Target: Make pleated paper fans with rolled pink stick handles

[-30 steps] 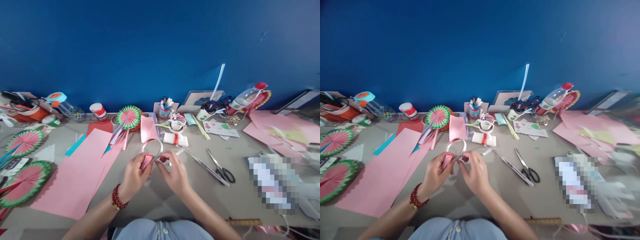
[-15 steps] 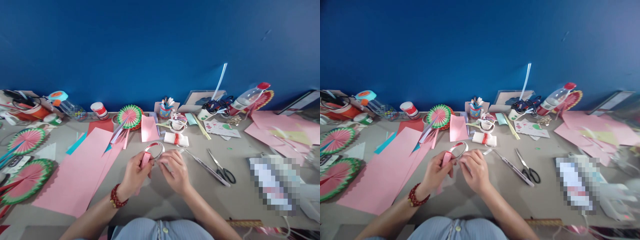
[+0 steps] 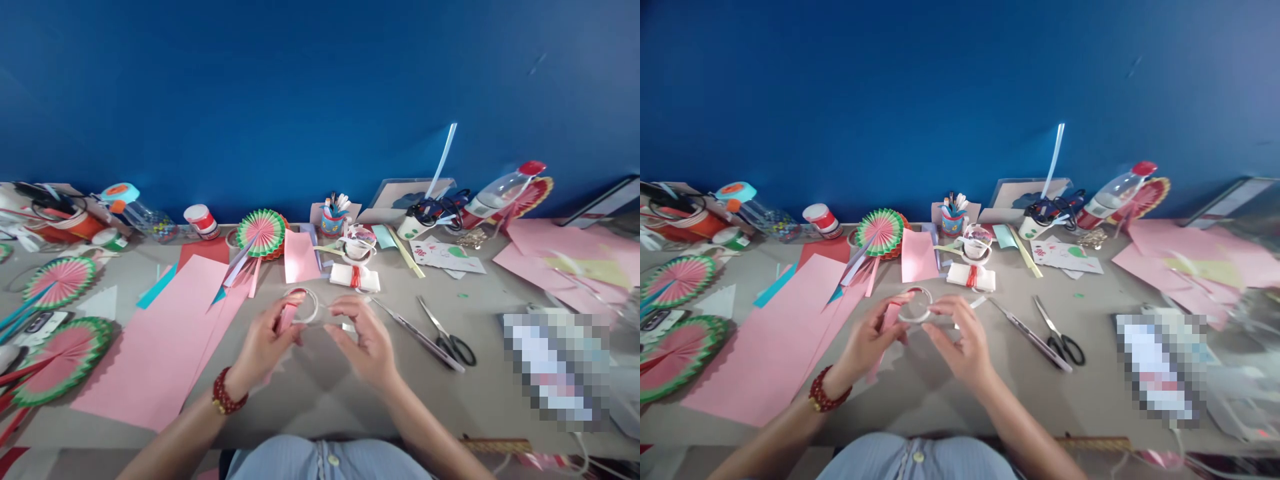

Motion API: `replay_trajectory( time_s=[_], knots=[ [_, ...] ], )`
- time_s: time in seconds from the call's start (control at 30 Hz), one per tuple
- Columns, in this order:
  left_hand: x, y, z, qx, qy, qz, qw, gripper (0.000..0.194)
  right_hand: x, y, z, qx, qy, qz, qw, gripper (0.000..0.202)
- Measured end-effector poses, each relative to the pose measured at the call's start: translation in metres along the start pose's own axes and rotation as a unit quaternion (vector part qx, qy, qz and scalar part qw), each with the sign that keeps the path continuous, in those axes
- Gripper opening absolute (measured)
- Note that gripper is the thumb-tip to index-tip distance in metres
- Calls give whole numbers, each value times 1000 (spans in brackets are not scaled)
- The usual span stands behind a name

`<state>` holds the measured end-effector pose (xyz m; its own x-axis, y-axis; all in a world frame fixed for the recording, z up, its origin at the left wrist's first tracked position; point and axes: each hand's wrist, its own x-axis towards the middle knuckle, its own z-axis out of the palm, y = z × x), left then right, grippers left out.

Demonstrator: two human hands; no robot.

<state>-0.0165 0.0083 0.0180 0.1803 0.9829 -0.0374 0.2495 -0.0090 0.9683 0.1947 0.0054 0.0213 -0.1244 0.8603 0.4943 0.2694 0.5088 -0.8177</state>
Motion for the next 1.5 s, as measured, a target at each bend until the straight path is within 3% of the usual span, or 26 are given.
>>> replay_trajectory(
  time_s=[0.2,0.4,0.6,0.9,1.13,1.3,1.5],
  knots=[
    [-9,2,18,163,29,177,970,24,3,-26,15,-13,-1,-100,995,44],
    [-12,1,20,210,19,242,947,35,1,-30,14,-35,27,-124,991,47],
    [-14,-2,21,182,40,248,951,44,-3,-31,16,-10,33,-139,990,49],
    [-15,1,22,181,37,266,946,28,-9,-27,16,20,31,-66,997,40],
    [-13,4,20,186,-11,236,954,29,-7,-30,14,-26,13,-27,999,33],
    [-13,10,16,104,-83,220,966,31,-6,-27,11,3,19,-15,1000,33],
    [-16,7,18,79,-78,193,975,25,-5,-25,8,52,0,-32,998,35]
  ],
)
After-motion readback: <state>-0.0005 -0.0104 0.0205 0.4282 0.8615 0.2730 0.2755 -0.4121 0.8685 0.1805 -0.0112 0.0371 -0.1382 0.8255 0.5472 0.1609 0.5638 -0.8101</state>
